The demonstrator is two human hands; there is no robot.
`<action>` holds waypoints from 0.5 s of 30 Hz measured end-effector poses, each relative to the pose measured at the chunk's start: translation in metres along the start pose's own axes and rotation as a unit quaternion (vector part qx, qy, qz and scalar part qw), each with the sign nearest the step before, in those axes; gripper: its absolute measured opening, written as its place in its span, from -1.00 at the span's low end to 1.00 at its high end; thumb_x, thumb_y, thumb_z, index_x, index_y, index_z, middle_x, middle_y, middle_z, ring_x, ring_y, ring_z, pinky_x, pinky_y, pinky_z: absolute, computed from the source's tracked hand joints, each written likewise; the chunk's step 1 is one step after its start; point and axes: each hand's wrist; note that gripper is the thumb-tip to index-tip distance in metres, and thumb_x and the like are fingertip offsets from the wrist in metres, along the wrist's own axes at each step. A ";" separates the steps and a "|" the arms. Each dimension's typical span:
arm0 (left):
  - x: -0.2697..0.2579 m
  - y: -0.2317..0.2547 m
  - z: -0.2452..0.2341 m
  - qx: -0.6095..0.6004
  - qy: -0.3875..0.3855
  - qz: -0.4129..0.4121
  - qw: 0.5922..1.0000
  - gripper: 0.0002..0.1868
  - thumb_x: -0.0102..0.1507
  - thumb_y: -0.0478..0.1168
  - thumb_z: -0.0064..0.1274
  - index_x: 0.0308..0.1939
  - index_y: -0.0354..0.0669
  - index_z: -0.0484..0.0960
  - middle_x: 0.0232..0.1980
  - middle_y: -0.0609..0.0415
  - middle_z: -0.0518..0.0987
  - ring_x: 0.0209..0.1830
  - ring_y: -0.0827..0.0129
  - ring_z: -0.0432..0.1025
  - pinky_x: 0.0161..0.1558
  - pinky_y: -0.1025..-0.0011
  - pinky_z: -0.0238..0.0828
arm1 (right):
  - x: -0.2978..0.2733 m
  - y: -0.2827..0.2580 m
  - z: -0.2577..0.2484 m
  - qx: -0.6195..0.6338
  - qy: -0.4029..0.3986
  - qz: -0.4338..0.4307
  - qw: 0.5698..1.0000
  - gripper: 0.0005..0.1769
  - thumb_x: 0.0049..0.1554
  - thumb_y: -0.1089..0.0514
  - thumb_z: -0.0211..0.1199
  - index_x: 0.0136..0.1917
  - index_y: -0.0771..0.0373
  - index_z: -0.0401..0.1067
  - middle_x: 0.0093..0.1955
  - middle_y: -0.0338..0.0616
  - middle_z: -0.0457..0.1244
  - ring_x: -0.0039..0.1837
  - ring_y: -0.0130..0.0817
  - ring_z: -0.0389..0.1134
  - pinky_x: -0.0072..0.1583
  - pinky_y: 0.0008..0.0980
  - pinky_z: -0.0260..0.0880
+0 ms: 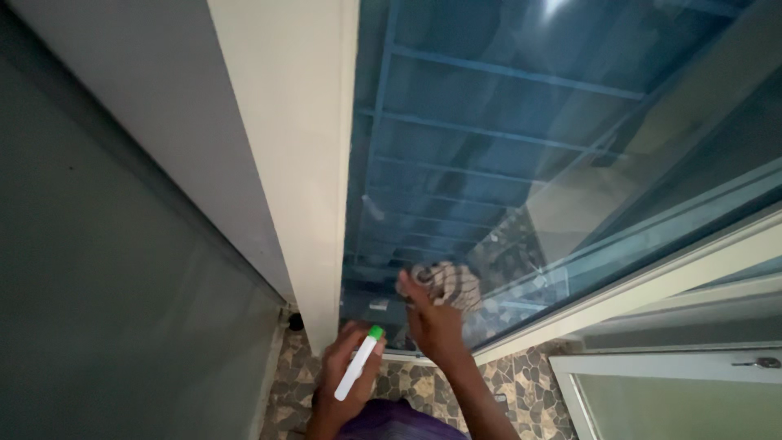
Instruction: The person wipes the glass surface of a window using a cloth while holding a spray bottle in their other hand, covering different areas of the pane.
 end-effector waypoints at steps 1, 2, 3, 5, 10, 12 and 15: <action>0.001 0.002 0.000 0.000 -0.006 -0.006 1.000 -0.78 0.29 -0.20 0.08 -0.12 -0.33 0.62 -0.33 0.01 0.52 -0.48 0.32 0.46 -0.42 0.36 0.36 | -0.009 0.002 0.000 -0.032 -0.064 0.044 0.996 -0.15 0.19 0.31 0.26 0.62 -0.23 0.09 0.03 -0.07 0.43 -0.32 -0.41 0.35 -0.32 -0.44 0.33; 0.001 0.004 0.000 0.001 -0.011 -0.012 1.000 -0.77 0.29 -0.20 0.08 -0.12 -0.33 0.61 -0.33 0.01 0.52 -0.48 0.31 0.46 -0.41 0.36 0.35 | -0.018 0.006 0.000 -0.063 -0.129 0.086 0.986 -0.14 0.18 0.28 0.29 0.63 -0.26 0.10 -0.10 -0.17 0.44 -0.34 -0.38 0.34 -0.29 -0.37 0.31; -0.001 0.004 -0.002 -0.003 -0.001 0.020 1.000 -0.78 0.29 -0.21 0.08 -0.12 -0.34 0.61 -0.31 0.00 0.53 -0.44 0.31 0.47 -0.38 0.36 0.37 | -0.027 0.011 -0.001 -0.055 -0.101 0.098 0.989 -0.14 0.16 0.31 0.27 0.61 -0.23 0.10 -0.02 -0.10 0.43 -0.33 -0.39 0.36 -0.32 -0.42 0.35; -0.004 0.004 -0.004 -0.011 0.026 0.086 0.996 -0.79 0.30 -0.24 0.09 -0.13 -0.38 0.61 -0.28 -0.02 0.54 -0.36 0.30 0.49 -0.32 0.36 0.40 | -0.036 0.024 -0.007 -0.038 -0.049 0.113 0.992 -0.14 0.11 0.36 0.23 0.58 -0.16 0.10 0.13 0.03 0.41 -0.31 -0.42 0.39 -0.38 -0.51 0.42; -0.008 -0.008 -0.011 0.018 0.041 0.026 0.999 -0.82 0.31 -0.26 0.12 -0.17 -0.37 0.62 -0.34 -0.07 0.46 -0.42 0.25 0.41 -0.35 0.31 0.31 | -0.015 0.036 -0.037 0.177 0.157 0.135 0.962 -0.21 0.27 0.38 0.06 0.69 0.03 -0.03 -0.05 -0.03 0.29 -0.23 -0.39 0.31 -0.23 -0.44 0.39; -0.009 -0.009 -0.009 0.017 0.032 -0.012 0.999 -0.82 0.29 -0.26 0.13 -0.17 -0.36 0.63 -0.36 -0.08 0.46 -0.45 0.25 0.42 -0.38 0.31 0.31 | 0.003 0.023 -0.029 0.127 0.175 0.078 0.973 -0.21 0.27 0.39 0.06 0.69 0.06 -0.04 0.02 -0.03 0.29 -0.18 -0.35 0.31 -0.15 -0.39 0.38; -0.012 -0.005 -0.003 -0.012 0.019 0.008 1.000 -0.80 0.26 -0.26 0.11 -0.10 -0.33 0.62 -0.32 -0.03 0.52 -0.43 0.31 0.49 -0.39 0.36 0.39 | 0.019 -0.002 -0.007 0.035 0.091 -0.007 0.995 -0.23 0.24 0.38 0.10 0.64 0.00 0.04 0.17 0.01 0.36 -0.14 -0.32 0.41 0.01 -0.31 0.51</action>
Point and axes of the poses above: each hand's wrist, its own x-axis towards the middle knuckle, its own z-axis out of the palm, y = z × x
